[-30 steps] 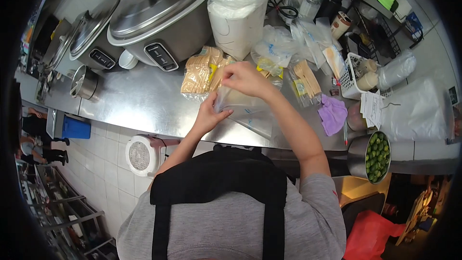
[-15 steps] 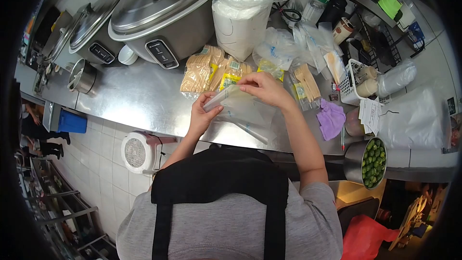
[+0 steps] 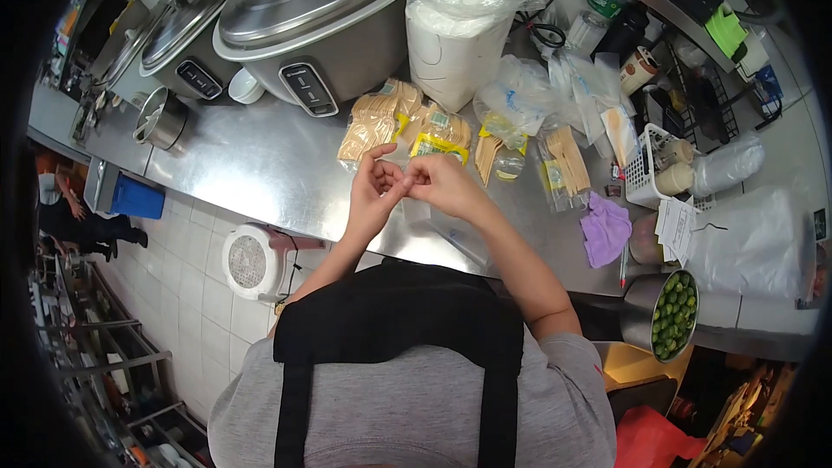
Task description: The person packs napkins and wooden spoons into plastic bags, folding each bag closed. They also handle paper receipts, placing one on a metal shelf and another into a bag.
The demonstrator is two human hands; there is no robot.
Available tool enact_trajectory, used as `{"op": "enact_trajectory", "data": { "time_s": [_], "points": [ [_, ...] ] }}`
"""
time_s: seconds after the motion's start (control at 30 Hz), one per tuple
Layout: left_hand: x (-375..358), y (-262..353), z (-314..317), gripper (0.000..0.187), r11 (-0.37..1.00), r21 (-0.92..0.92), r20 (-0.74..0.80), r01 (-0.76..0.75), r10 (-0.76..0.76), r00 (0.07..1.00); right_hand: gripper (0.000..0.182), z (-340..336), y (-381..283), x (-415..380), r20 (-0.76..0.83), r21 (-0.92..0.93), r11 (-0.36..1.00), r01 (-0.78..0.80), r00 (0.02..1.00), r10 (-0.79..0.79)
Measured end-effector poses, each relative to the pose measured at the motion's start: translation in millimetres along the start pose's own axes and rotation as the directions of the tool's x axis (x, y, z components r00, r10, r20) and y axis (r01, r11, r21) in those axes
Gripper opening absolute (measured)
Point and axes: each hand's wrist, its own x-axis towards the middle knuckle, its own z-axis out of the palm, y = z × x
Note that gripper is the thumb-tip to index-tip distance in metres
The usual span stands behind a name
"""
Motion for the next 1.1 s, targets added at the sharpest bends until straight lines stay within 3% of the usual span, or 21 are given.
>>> {"op": "enact_trajectory", "data": {
  "time_s": [0.07,0.13,0.3,0.47,0.63,0.77,0.87,0.93,0.97,1.0,1.03,1.07,1.1],
  "points": [
    [-0.9,-0.8,-2.8,0.047,0.996,-0.075,-0.006,0.042,-0.042,0.999,0.016,1.4,3.2,-1.4,0.037,0.012,1.000,-0.025,0.999,0.024],
    [-2.7,-2.8,-3.2,0.045,0.984,-0.153,0.004,0.088,-0.089,0.996,0.014,0.5,13.7,-5.2,0.100,0.210,0.969,-0.127,0.989,0.108],
    [-9.9,-9.8,3.6,0.045,0.954,-0.270,0.076,0.133,-0.117,0.990,0.012,5.4,22.9,-19.1,0.009,0.333,0.934,-0.128,0.991,0.133],
    [-14.0,-9.4,10.1,0.041,0.944,-0.290,0.111,0.159,-0.131,0.985,0.016,5.8,27.9,-33.8,-0.065,0.396,0.902,-0.173,0.974,0.215],
    [-16.0,-9.6,12.5,0.042,0.923,-0.315,0.159,0.219,-0.176,0.971,0.015,2.3,25.2,-47.8,-0.078,0.641,0.751,-0.159,0.960,0.270],
    [-18.6,-11.4,6.0,0.042,0.932,-0.284,0.171,0.224,-0.180,0.969,0.013,-1.3,25.3,-56.2,-0.077,0.637,0.748,-0.185,0.951,0.300],
    [-19.7,-13.2,3.7,0.042,0.954,-0.223,0.141,0.200,-0.171,0.975,0.012,-19.0,37.1,-73.8,-0.147,0.606,0.780,-0.155,0.942,0.302],
    [-21.7,-13.8,-0.9,0.042,0.955,-0.229,0.114,0.189,-0.166,0.980,0.015,-52.7,64.7,-94.8,-0.629,0.131,0.984,-0.124,0.756,0.179],
    [-22.1,-14.3,-1.4,0.042,0.953,-0.230,0.131,0.196,-0.169,0.977,0.018,-75.8,76.2,-114.7,-0.787,-0.071,0.960,-0.271,0.606,0.113],
    [-23.0,-14.3,-3.6,0.042,0.952,-0.230,0.117,0.199,-0.176,0.977,0.020,-99.9,91.0,-137.7,-0.869,-0.100,0.895,-0.435,0.476,0.135],
    [-23.5,-14.1,-6.1,0.041,0.953,-0.230,0.093,0.198,-0.181,0.979,0.023,-117.4,107.0,-163.9,-0.934,-0.199,0.720,-0.665,0.351,0.066],
    [-23.5,-14.7,-7.8,0.041,0.954,-0.227,0.085,0.195,-0.180,0.980,0.028,-132.5,118.4,-190.5,-0.907,-0.393,0.506,-0.768,0.416,-0.072],
    [-23.0,-16.4,-8.3,0.041,0.952,-0.223,0.092,0.208,-0.192,0.977,0.029,-142.1,139.9,-212.9,-0.923,-0.324,0.430,-0.843,0.381,0.052]
  ]
}}
